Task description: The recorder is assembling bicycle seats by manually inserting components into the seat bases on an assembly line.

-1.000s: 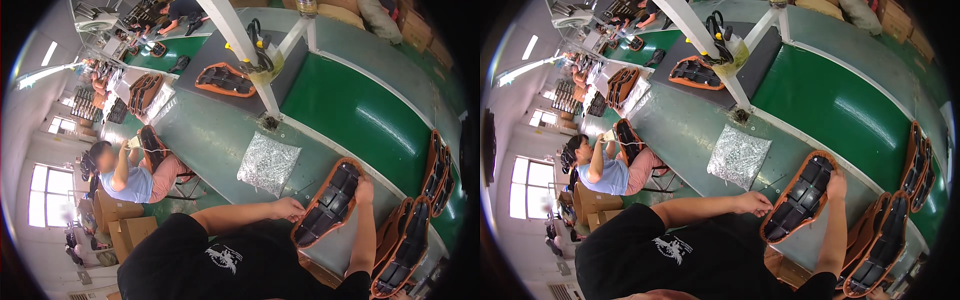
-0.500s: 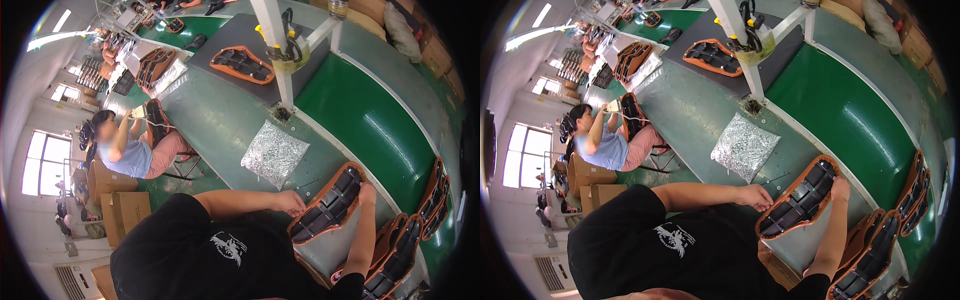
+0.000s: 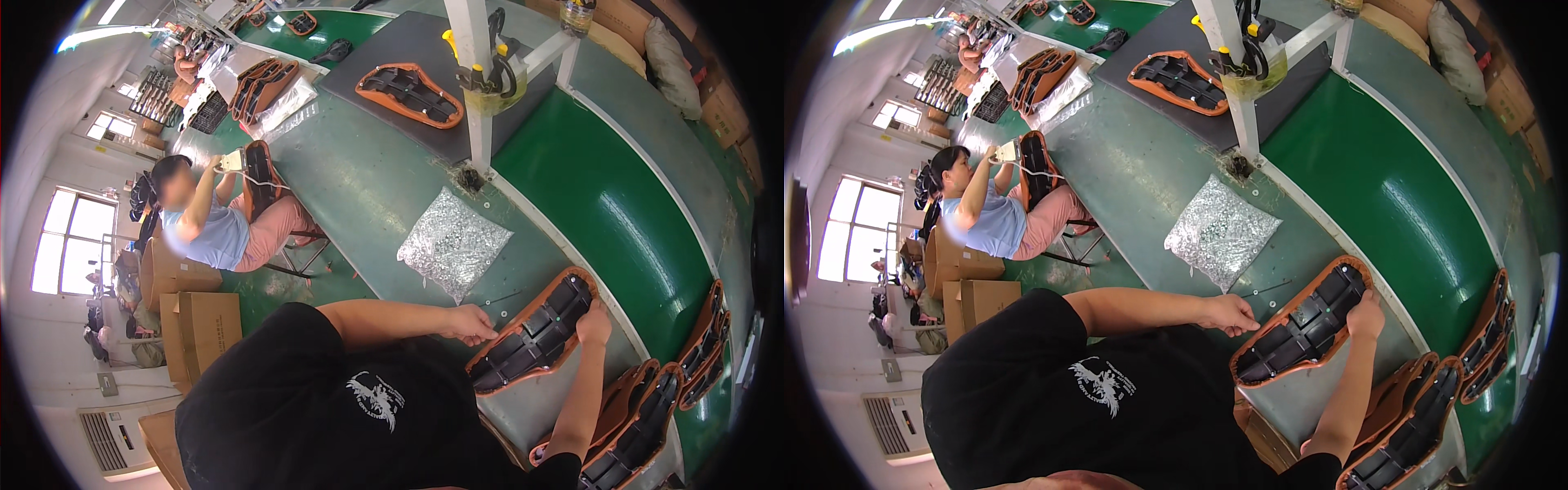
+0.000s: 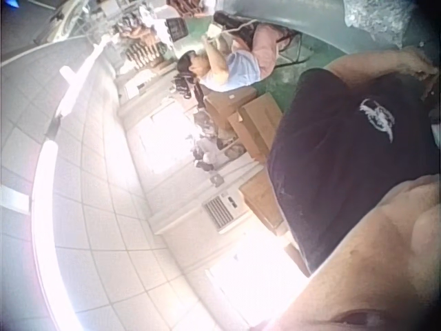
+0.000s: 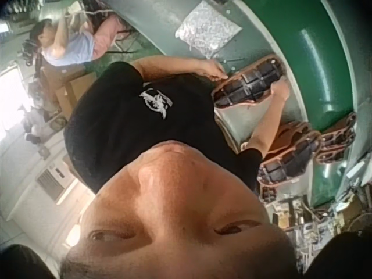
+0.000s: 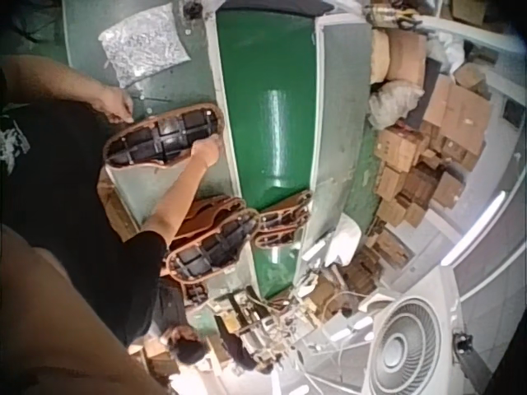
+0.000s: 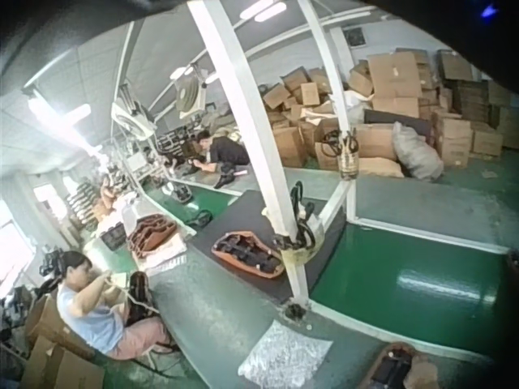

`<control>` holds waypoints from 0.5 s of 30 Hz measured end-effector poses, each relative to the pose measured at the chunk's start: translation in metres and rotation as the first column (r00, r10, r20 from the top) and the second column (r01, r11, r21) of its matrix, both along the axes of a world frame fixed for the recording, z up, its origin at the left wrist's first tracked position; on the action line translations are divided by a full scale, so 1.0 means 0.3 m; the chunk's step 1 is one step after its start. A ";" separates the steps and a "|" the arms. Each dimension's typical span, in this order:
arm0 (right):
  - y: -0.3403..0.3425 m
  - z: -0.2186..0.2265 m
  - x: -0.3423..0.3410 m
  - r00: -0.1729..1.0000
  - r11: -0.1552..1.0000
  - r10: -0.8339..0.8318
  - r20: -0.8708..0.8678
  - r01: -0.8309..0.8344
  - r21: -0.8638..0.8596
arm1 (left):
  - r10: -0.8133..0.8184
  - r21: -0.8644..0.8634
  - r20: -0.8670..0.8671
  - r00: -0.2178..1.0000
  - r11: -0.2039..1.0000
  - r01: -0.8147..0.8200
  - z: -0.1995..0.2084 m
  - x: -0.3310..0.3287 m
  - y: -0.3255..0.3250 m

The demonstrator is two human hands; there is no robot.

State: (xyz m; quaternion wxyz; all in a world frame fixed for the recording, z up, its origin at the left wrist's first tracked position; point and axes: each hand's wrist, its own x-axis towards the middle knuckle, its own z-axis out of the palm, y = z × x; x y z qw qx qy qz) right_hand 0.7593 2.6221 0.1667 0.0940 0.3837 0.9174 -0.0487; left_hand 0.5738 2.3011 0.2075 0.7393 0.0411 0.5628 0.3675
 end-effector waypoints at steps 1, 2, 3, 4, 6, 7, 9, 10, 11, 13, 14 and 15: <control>0.004 -0.014 0.017 1.000 1.000 -0.002 0.001 0.002 0.003 | -0.018 -0.014 -0.005 1.000 1.000 0.018 0.005 0.001 0.009; 0.009 -0.035 0.033 0.994 0.994 -0.104 0.026 0.105 -0.022 | -0.036 -0.027 -0.009 0.999 0.999 0.035 0.008 0.002 0.018; 0.011 -0.049 0.052 0.977 0.977 -0.206 0.053 0.208 -0.044 | -0.039 -0.023 -0.009 0.999 0.999 0.039 0.004 0.005 0.026; 0.006 -0.052 0.059 0.979 0.979 -0.198 0.052 0.201 -0.043 | -0.049 -0.012 -0.014 0.999 0.999 0.049 0.001 0.012 0.029; -0.007 -0.051 0.081 0.965 0.969 -0.248 -0.084 0.245 -0.039 | -0.057 0.001 -0.020 0.998 0.998 0.057 -0.004 0.021 0.040; -0.041 -0.035 0.086 0.967 0.971 -0.240 -0.084 0.238 -0.041 | -0.038 0.011 -0.024 0.999 0.999 0.038 -0.001 0.023 0.042; -0.190 0.058 0.054 0.841 0.966 -0.138 -0.522 -0.002 -0.259 | 0.002 0.025 -0.033 0.999 1.000 -0.001 0.000 0.013 0.037; -0.285 0.091 0.043 0.799 0.893 -0.240 -0.551 -0.041 -0.449 | 0.014 0.034 -0.016 1.000 0.999 -0.014 -0.005 0.011 0.039; -0.389 0.126 0.032 0.758 0.781 -0.346 -0.553 -0.094 -0.617 | 0.026 0.041 0.002 1.000 0.999 -0.026 -0.010 0.013 0.038; -0.583 0.191 0.019 0.759 0.557 -0.413 -0.504 -0.228 -0.799 | 0.029 0.029 0.007 1.000 0.999 -0.029 -0.019 0.025 0.035; -0.656 0.206 0.015 0.757 0.507 -0.444 -0.480 -0.231 -0.831 | 0.029 0.014 0.012 1.000 0.999 -0.029 -0.021 0.033 0.032; -0.709 0.202 0.012 0.755 0.450 -0.468 -0.459 -0.243 -0.859 | 0.034 0.012 0.006 0.999 0.999 -0.034 -0.021 0.042 0.022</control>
